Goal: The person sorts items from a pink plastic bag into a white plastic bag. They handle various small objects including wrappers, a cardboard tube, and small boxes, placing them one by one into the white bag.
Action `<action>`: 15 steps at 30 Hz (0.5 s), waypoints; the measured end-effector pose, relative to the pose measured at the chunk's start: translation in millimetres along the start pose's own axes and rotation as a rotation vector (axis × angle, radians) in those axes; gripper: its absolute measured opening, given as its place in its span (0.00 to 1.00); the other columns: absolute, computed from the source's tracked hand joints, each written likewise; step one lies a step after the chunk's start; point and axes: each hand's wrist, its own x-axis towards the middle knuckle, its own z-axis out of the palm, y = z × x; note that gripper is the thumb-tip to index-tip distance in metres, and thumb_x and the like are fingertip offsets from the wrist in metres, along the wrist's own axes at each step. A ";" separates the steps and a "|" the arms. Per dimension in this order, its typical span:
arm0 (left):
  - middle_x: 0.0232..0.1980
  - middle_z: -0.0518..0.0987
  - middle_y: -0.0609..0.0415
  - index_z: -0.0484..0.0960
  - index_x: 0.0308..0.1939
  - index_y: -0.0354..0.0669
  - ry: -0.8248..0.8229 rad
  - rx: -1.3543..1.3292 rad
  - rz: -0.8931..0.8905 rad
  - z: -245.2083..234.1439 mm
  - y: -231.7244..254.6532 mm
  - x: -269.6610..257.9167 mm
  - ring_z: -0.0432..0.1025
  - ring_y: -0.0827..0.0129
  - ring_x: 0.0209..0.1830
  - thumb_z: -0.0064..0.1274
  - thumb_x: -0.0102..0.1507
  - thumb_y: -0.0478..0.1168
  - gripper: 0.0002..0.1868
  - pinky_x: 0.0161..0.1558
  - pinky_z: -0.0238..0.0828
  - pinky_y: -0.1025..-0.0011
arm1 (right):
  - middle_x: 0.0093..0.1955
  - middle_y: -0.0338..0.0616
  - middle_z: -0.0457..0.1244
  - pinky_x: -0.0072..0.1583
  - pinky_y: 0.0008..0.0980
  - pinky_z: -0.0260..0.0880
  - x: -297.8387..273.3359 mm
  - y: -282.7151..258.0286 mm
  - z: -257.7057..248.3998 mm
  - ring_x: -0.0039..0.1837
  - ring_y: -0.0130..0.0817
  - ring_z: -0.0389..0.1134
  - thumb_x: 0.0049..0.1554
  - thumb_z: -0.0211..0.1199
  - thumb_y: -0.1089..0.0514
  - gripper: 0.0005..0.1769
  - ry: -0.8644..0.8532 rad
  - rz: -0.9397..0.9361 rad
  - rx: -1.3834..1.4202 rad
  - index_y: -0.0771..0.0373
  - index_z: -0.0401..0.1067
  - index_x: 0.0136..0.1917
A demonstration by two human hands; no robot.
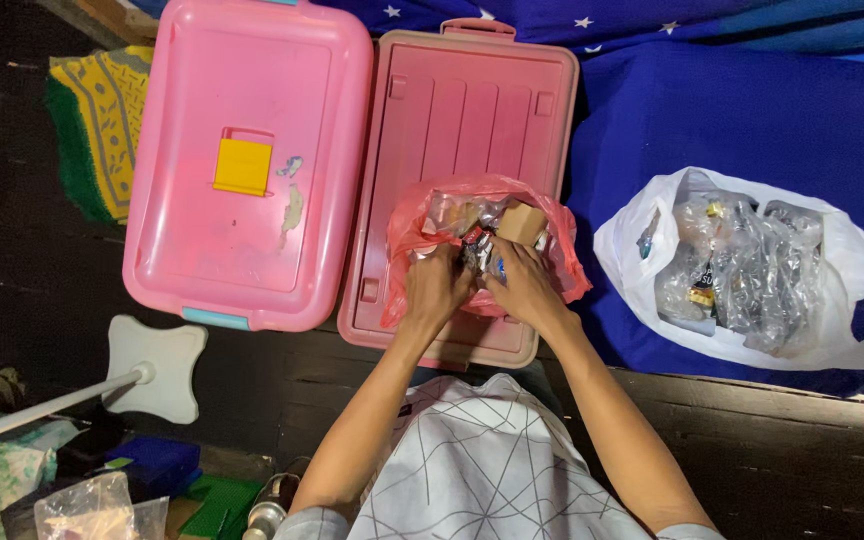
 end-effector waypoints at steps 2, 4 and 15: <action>0.29 0.83 0.45 0.81 0.38 0.37 -0.034 -0.068 -0.071 -3.9 3.6 0.0 0.80 0.53 0.28 0.60 0.58 0.43 0.12 0.33 0.74 0.58 | 0.69 0.60 0.60 0.71 0.50 0.56 -0.9 0.4 -1.7 0.71 0.58 0.59 0.51 0.66 0.59 0.38 0.010 0.003 0.011 0.66 0.59 0.73; 0.30 0.84 0.46 0.82 0.38 0.37 -0.040 -0.095 -0.114 -9.9 6.9 0.5 0.80 0.55 0.28 0.61 0.59 0.42 0.12 0.33 0.75 0.60 | 0.70 0.60 0.60 0.71 0.50 0.57 -0.4 -0.2 -3.5 0.71 0.58 0.59 0.51 0.66 0.59 0.38 0.025 -0.009 0.022 0.67 0.59 0.73; 0.32 0.79 0.59 0.83 0.41 0.32 -0.031 -0.527 -0.139 -49.1 7.3 -3.1 0.70 0.82 0.33 0.63 0.61 0.33 0.08 0.38 0.70 0.80 | 0.69 0.58 0.61 0.68 0.47 0.63 0.0 -20.0 -25.2 0.70 0.52 0.64 0.58 0.65 0.51 0.37 0.083 0.052 0.302 0.67 0.57 0.74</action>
